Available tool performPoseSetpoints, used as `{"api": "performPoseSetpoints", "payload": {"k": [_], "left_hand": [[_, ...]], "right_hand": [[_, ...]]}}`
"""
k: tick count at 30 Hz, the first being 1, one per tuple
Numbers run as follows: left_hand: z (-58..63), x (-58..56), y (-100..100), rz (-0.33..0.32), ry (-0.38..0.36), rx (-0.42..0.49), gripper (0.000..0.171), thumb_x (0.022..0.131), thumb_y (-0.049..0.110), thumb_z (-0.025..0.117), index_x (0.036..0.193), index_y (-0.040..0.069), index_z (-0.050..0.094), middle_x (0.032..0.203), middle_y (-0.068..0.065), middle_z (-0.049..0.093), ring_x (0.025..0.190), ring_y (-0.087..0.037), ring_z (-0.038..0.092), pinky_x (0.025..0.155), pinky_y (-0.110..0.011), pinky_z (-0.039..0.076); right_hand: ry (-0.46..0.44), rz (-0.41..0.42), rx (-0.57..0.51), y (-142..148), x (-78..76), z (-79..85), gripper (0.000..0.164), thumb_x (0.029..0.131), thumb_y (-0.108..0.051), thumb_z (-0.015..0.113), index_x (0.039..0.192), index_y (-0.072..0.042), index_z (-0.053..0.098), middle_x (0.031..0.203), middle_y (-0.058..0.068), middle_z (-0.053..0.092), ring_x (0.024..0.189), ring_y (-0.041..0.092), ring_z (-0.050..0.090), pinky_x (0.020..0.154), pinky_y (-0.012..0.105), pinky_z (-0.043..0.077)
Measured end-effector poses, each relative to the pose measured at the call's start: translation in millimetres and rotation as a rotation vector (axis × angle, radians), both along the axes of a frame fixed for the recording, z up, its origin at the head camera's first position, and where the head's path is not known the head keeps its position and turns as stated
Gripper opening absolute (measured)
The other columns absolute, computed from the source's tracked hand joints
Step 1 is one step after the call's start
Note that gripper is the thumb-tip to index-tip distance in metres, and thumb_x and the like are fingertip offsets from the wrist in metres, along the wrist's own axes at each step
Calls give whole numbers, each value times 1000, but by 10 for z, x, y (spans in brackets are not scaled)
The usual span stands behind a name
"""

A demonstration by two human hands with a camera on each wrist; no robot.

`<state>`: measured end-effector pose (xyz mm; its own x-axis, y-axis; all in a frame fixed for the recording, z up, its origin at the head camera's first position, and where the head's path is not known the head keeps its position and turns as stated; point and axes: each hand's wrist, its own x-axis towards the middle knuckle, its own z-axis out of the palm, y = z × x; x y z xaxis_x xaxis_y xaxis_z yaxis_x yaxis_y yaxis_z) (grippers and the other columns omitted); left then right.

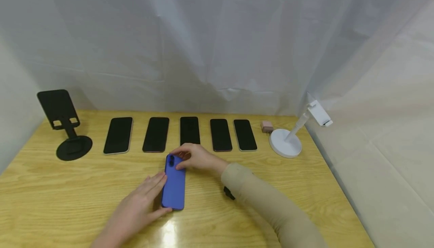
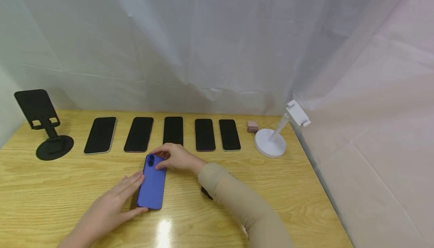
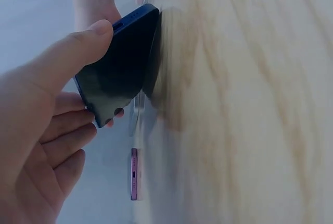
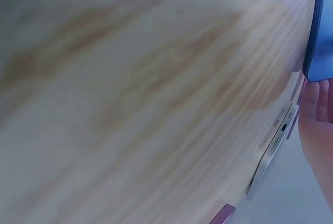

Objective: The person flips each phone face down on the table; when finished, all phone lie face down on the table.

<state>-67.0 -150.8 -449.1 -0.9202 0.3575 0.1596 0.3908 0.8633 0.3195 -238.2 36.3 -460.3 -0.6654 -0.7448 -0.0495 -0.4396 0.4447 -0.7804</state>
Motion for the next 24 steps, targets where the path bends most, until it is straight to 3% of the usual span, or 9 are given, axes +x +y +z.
{"api": "performPoseSetpoints", "payload": {"k": [15, 24], "left_hand": [[-116, -90, 25, -3, -22, 55, 89, 74, 51, 76, 138, -4, 47, 145, -18, 41, 132, -35, 40, 106, -51, 34], [-232, -172, 12, -55, 28, 45, 88, 73, 50, 77, 136, -5, 49, 143, -20, 44, 130, -35, 42, 106, -51, 34]], "right_hand": [[96, 33, 93, 22, -85, -17, 45, 79, -25, 79, 121, -15, 67, 106, -5, 60, 95, 3, 55, 83, 13, 46], [107, 35, 169, 73, -81, 26, 42, 81, -25, 78, 120, -13, 67, 106, -4, 60, 94, 6, 53, 83, 14, 45]]}}
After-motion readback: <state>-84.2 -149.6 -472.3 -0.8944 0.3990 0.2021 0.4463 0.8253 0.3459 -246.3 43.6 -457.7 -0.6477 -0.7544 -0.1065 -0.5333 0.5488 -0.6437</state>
